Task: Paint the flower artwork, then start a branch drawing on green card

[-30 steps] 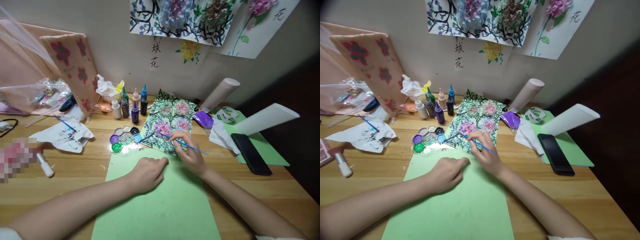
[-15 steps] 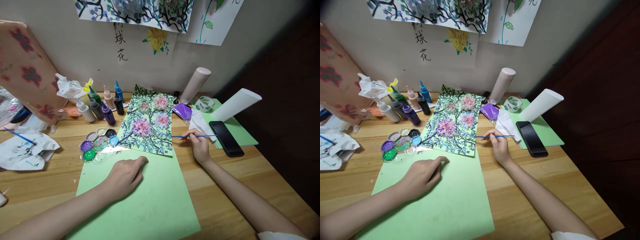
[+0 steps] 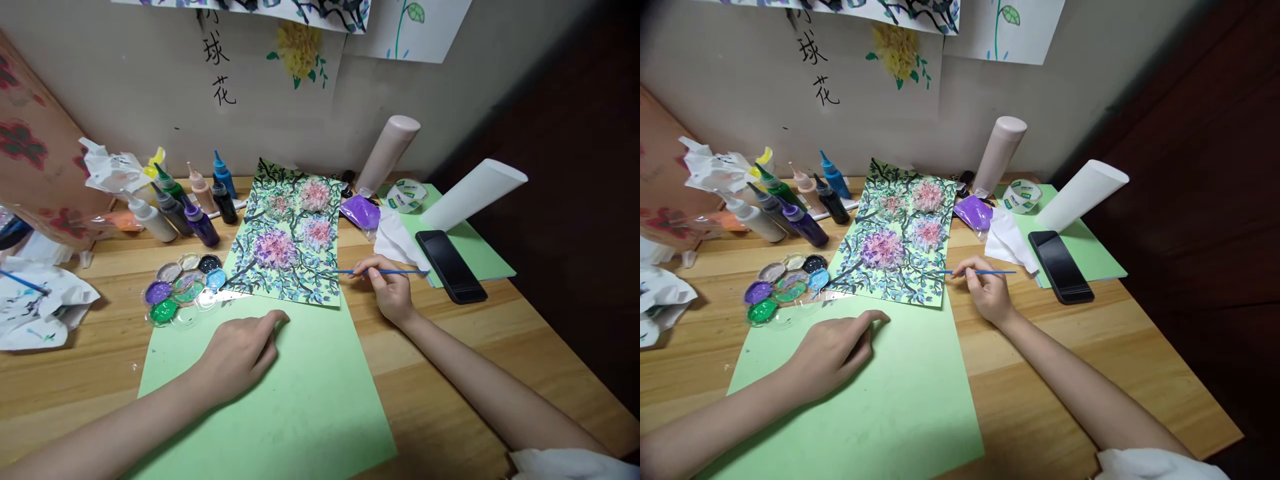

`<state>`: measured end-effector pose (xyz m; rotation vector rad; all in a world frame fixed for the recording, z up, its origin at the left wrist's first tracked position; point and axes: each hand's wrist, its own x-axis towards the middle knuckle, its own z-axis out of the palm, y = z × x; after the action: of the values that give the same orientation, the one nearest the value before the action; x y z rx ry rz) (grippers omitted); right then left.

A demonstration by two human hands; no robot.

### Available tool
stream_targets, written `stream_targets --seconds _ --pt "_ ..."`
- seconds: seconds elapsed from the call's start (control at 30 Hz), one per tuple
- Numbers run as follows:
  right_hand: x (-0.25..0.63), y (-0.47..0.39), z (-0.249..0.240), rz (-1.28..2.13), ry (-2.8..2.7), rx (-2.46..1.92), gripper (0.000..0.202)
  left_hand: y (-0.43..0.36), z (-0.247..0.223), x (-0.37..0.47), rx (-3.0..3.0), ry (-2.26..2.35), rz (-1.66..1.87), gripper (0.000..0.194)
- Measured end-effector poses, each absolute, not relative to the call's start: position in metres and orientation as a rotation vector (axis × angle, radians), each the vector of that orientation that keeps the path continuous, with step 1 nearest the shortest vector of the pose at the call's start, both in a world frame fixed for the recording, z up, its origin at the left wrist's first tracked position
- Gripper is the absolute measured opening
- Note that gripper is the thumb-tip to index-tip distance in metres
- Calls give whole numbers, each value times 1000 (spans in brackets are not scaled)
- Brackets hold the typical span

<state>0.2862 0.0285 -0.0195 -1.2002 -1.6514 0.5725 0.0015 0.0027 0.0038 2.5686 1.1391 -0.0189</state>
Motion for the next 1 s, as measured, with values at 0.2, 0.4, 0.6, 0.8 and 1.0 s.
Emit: stream_targets --seconds 0.2,0.4,0.6,0.8,1.0 --pt "287 28 -20 570 -1652 -1224 25 3 3 1 2583 1136 8 27" --pt "287 30 -20 654 -1552 -1233 24 3 3 1 2578 1124 7 28" --pt "288 32 -18 695 -1435 -1287 24 3 2 0 2578 1130 6 28" --pt "289 34 -19 780 -1410 -1265 22 3 2 0 2567 1124 12 28" --pt "287 34 -18 710 -1330 -1259 21 3 4 1 2549 1125 30 29"
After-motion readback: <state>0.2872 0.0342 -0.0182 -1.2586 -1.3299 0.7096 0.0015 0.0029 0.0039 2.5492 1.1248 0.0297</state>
